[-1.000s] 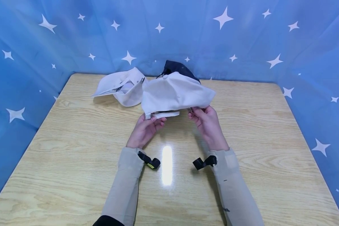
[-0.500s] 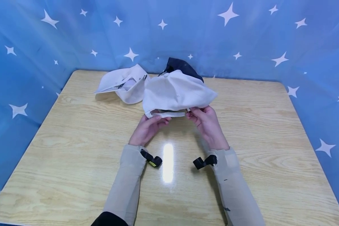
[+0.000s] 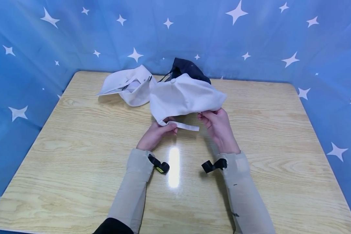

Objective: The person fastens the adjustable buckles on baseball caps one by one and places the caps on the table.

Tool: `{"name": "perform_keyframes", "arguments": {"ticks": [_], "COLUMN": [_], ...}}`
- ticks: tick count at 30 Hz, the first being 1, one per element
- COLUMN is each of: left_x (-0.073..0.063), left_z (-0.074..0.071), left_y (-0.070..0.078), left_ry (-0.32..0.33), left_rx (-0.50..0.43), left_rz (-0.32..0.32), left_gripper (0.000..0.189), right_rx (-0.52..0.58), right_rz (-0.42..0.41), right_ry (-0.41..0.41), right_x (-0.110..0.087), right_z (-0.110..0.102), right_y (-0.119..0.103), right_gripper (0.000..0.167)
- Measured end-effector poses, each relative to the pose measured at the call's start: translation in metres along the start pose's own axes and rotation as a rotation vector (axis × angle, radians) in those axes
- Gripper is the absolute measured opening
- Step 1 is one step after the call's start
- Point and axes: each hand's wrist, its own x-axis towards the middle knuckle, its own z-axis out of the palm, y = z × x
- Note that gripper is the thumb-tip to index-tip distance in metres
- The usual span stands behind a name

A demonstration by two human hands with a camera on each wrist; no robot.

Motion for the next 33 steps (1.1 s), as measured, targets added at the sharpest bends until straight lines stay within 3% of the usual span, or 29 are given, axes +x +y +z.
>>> {"name": "perform_keyframes", "arguments": {"ticks": [5, 8, 14, 21, 25, 30, 33], "left_x": [0.002, 0.002, 0.000, 0.001, 0.002, 0.002, 0.001], "left_z": [-0.003, -0.002, 0.001, 0.006, 0.009, 0.013, 0.016], "left_y": [-0.009, -0.007, 0.004, 0.008, 0.010, 0.015, 0.019], "left_ry": [0.000, -0.007, -0.054, -0.132, -0.152, -0.151, -0.148], "left_rx": [0.074, 0.049, -0.122, -0.336, -0.378, -0.379, -0.348], "left_rz": [-0.008, 0.004, 0.076, 0.116, 0.152, 0.192, 0.217], "left_gripper": [0.033, 0.034, 0.028, 0.018, 0.023, 0.029, 0.026], "right_rx": [0.029, 0.024, 0.007, 0.001, 0.058, 0.224, 0.211], "right_rz": [-0.005, -0.002, 0.022, 0.071, 0.106, 0.177, 0.204], "right_ry": [0.000, 0.000, -0.015, -0.063, -0.099, -0.187, -0.243], "right_x": [-0.001, -0.001, -0.002, -0.003, -0.004, -0.006, -0.008], "right_z": [0.000, -0.001, 0.000, 0.002, 0.001, -0.002, -0.001], "right_y": [-0.002, -0.002, -0.003, -0.004, -0.005, -0.006, -0.007], "right_gripper": [0.018, 0.018, 0.021, 0.021, 0.017, 0.013, 0.014]}}
